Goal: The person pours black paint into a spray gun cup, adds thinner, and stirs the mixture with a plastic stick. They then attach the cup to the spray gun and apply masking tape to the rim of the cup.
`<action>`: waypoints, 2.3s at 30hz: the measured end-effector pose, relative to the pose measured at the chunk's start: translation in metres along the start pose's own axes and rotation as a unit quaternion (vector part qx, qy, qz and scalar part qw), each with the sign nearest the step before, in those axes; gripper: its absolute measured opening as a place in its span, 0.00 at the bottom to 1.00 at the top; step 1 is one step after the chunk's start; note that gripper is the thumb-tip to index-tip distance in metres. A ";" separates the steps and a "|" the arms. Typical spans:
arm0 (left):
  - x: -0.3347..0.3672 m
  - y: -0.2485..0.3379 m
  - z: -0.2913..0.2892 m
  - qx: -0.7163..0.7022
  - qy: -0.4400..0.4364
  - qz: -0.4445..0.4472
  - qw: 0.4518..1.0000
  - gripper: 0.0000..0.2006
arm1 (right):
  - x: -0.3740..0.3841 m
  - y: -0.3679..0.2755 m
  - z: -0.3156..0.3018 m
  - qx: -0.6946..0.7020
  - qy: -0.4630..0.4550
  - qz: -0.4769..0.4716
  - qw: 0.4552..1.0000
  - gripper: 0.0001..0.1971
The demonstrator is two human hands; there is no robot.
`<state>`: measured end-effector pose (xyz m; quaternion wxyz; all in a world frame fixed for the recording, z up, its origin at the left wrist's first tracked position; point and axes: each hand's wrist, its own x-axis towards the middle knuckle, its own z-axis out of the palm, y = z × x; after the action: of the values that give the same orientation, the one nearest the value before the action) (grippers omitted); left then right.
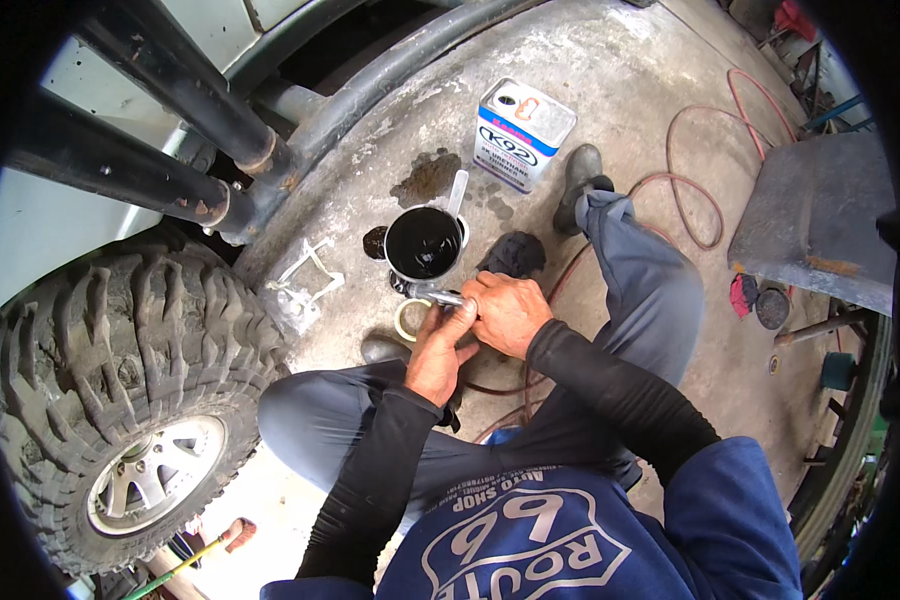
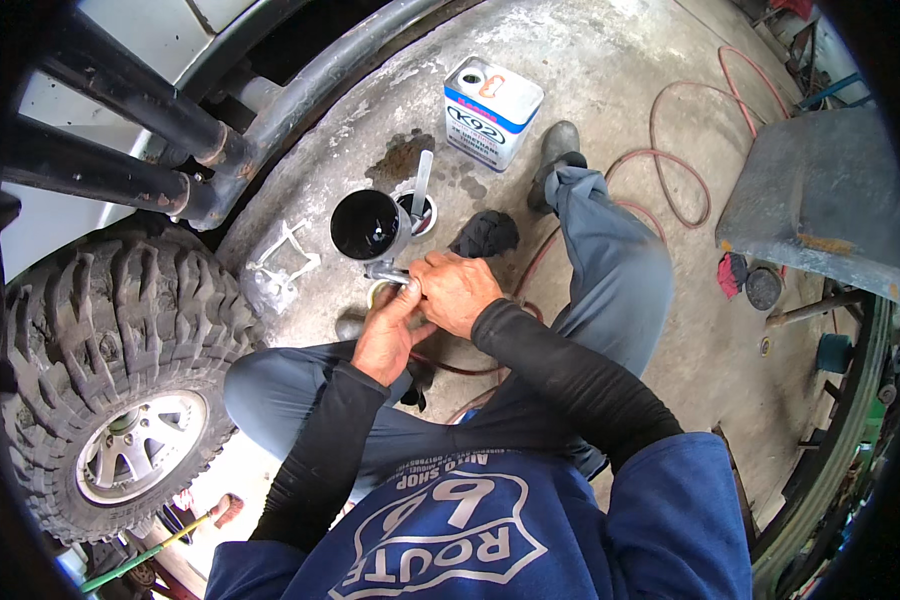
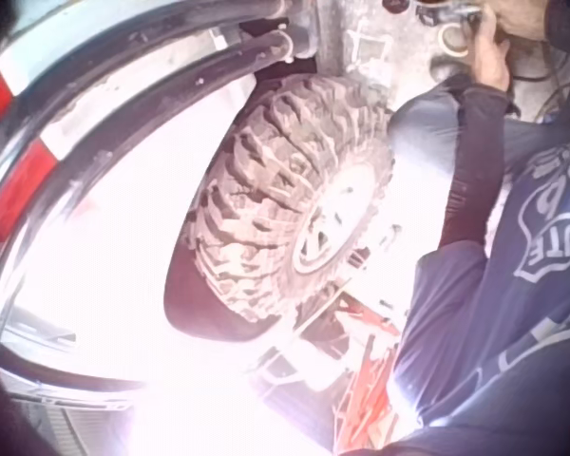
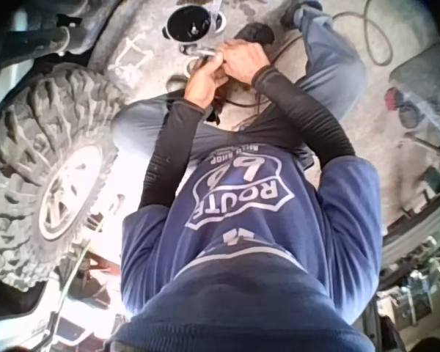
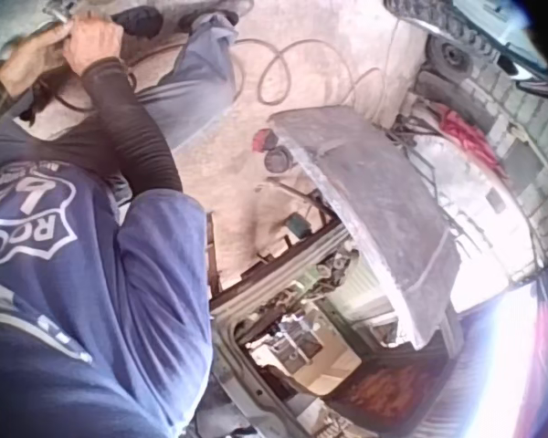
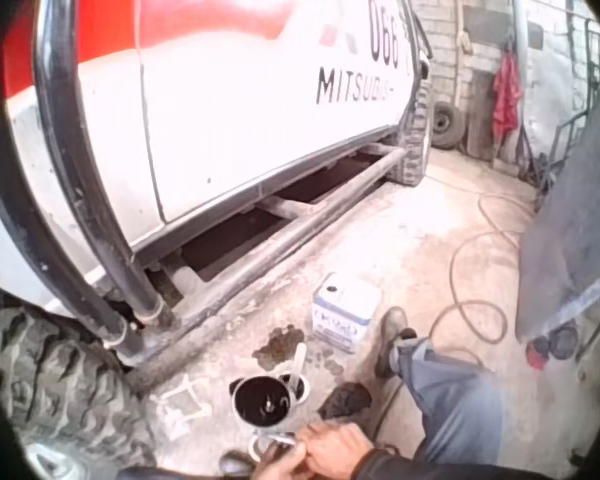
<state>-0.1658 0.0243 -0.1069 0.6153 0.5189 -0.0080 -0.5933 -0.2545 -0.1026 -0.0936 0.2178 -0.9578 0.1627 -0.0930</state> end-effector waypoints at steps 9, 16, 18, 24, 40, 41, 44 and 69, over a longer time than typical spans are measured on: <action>0.004 -0.028 -0.009 -0.272 0.074 0.015 0.959 0.12 | -0.012 -0.025 0.027 0.073 -0.112 -0.008 0.991 0.12; 0.016 -0.022 -0.014 -0.215 0.212 0.081 0.950 0.09 | 0.071 0.082 0.006 0.063 -0.212 0.082 0.972 0.33; 0.018 -0.018 -0.014 -0.231 0.214 0.092 0.945 0.08 | 0.088 0.101 0.022 -0.022 -0.197 0.093 0.976 0.42; 0.022 -0.016 -0.026 -0.187 0.243 0.125 0.943 0.15 | 0.125 0.127 0.081 -0.103 -0.229 0.134 0.959 0.48; 0.024 -0.010 -0.025 -0.139 0.281 0.128 0.941 0.14 | 0.116 0.164 0.138 0.040 -0.211 0.010 0.977 0.60; 0.023 -0.007 -0.023 -0.130 0.290 0.128 0.940 0.13 | 0.115 0.167 0.141 0.058 -0.211 0.010 0.976 0.60; 0.027 -0.001 -0.019 -0.169 0.285 0.126 0.935 0.11 | 0.112 0.167 0.148 0.082 -0.181 0.019 0.980 0.58; 0.058 0.002 0.003 -0.092 0.199 0.081 0.972 0.24 | 0.094 0.020 -0.156 -0.094 -0.013 -0.073 0.993 0.54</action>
<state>-0.1488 -0.0207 -0.1392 0.6958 0.5654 0.1275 -0.4241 -0.2114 -0.2129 0.0458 0.1214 -0.9845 0.0975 -0.0801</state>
